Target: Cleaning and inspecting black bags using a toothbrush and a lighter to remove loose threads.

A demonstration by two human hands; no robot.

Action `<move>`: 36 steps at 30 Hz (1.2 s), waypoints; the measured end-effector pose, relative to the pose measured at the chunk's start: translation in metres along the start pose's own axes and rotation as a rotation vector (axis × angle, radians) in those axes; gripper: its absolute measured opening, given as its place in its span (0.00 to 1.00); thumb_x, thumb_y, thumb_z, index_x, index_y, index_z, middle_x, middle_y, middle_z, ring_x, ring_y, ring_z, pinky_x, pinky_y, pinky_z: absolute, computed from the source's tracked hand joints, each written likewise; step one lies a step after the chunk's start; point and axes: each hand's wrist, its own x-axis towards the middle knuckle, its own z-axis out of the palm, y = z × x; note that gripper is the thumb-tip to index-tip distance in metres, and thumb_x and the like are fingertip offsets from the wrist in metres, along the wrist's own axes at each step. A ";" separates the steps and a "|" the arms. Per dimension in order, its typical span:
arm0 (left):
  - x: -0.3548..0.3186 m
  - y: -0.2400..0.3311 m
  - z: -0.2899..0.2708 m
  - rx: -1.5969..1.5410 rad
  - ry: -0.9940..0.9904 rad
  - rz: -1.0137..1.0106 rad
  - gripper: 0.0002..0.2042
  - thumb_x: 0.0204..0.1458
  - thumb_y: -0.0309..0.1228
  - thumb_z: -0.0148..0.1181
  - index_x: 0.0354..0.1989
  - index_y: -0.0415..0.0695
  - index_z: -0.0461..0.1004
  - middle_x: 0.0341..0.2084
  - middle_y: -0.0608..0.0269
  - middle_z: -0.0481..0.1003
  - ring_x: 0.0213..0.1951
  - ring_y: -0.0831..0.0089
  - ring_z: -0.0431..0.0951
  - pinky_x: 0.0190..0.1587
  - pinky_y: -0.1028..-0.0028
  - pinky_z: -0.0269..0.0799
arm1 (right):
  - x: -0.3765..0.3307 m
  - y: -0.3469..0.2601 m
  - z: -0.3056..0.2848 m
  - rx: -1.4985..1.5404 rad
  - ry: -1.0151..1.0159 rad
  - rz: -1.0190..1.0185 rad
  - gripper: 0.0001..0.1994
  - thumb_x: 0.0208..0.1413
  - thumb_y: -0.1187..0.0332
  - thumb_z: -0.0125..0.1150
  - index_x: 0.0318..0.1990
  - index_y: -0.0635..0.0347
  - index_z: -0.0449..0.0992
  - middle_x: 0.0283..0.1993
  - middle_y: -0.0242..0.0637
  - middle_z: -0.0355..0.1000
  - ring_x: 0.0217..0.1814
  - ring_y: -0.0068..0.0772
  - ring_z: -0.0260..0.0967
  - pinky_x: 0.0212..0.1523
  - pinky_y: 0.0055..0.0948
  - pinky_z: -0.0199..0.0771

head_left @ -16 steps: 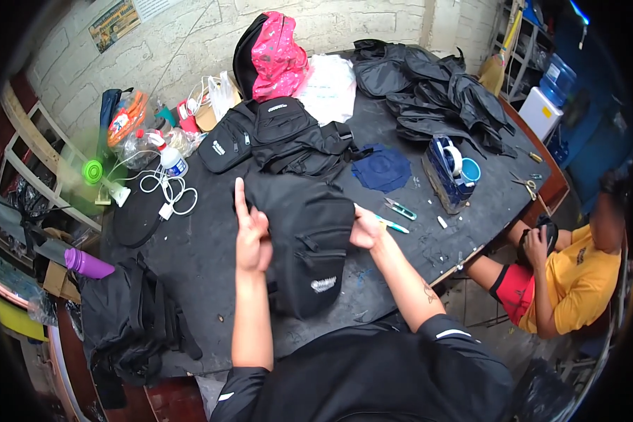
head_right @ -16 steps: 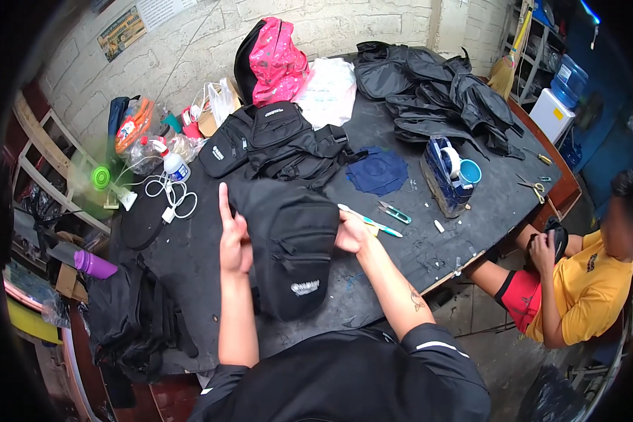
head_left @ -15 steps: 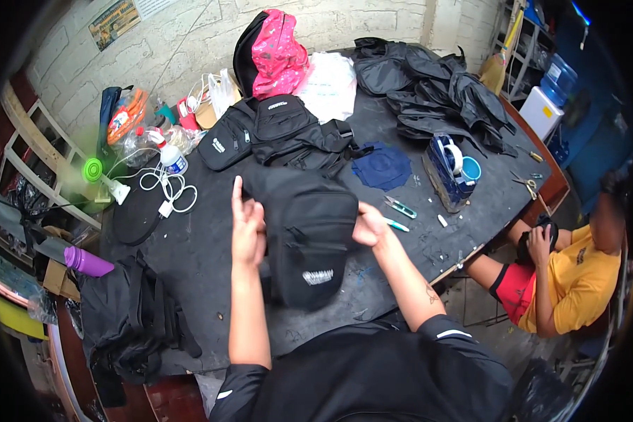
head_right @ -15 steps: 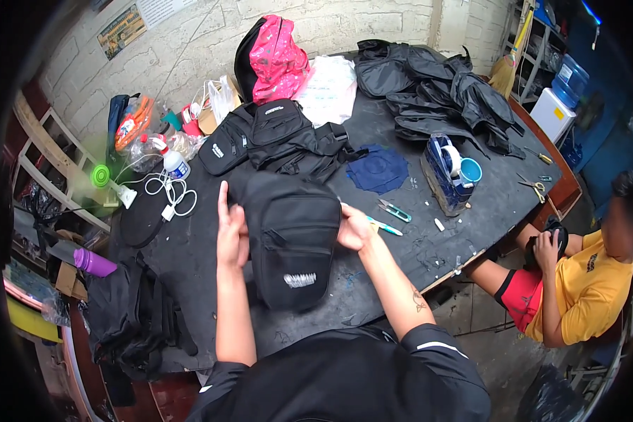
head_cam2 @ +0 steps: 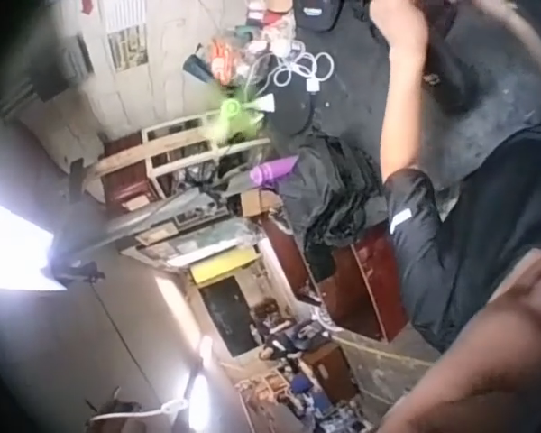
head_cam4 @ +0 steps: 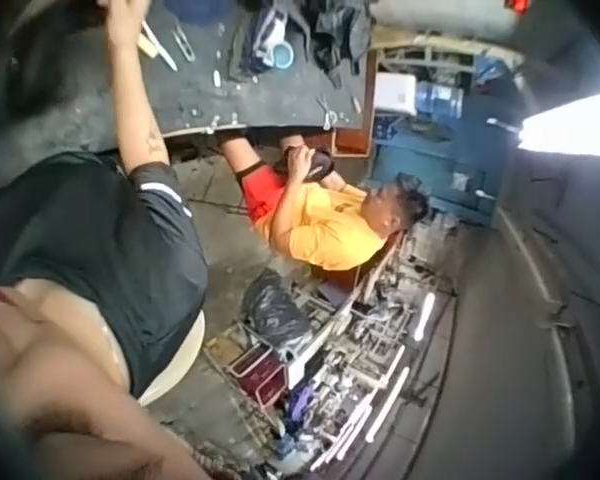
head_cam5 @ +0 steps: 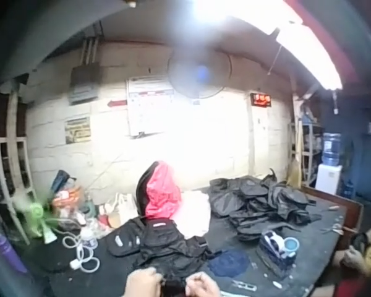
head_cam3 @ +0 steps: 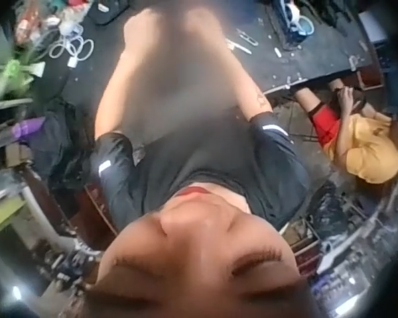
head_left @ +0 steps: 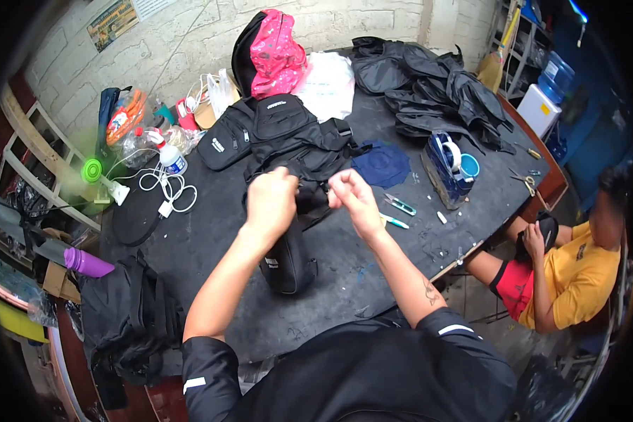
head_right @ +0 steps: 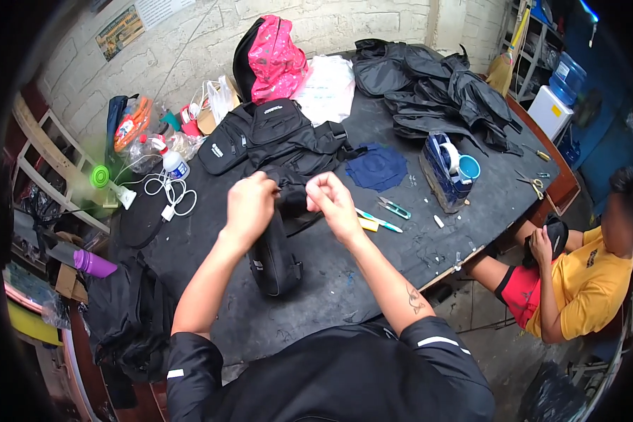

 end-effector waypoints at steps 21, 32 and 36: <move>-0.066 -0.039 0.024 -2.524 -0.194 -0.955 0.31 0.56 0.53 0.42 0.57 0.36 0.60 0.54 0.52 0.66 0.56 0.58 0.65 0.61 0.61 0.54 | -0.006 -0.053 0.006 0.353 -0.356 0.181 0.45 0.35 0.67 0.68 0.63 0.65 0.49 0.60 0.43 0.60 0.64 0.37 0.55 0.64 0.33 0.50; -0.062 -0.041 0.007 -2.227 0.585 -0.498 0.20 0.55 0.43 0.51 0.45 0.36 0.70 0.42 0.56 0.73 0.47 0.65 0.73 0.52 0.65 0.67 | 0.005 -0.008 -0.034 0.597 -0.007 0.173 0.16 0.59 0.62 0.51 0.49 0.64 0.69 0.44 0.37 0.72 0.43 0.28 0.71 0.47 0.31 0.71; -0.071 -0.041 0.015 -2.562 0.665 0.000 0.19 0.56 0.42 0.51 0.45 0.36 0.70 0.41 0.59 0.74 0.44 0.68 0.74 0.50 0.65 0.69 | -0.006 -0.018 -0.006 0.654 -0.110 0.424 0.22 0.57 0.69 0.52 0.59 0.66 0.59 0.50 0.37 0.69 0.48 0.30 0.69 0.52 0.28 0.69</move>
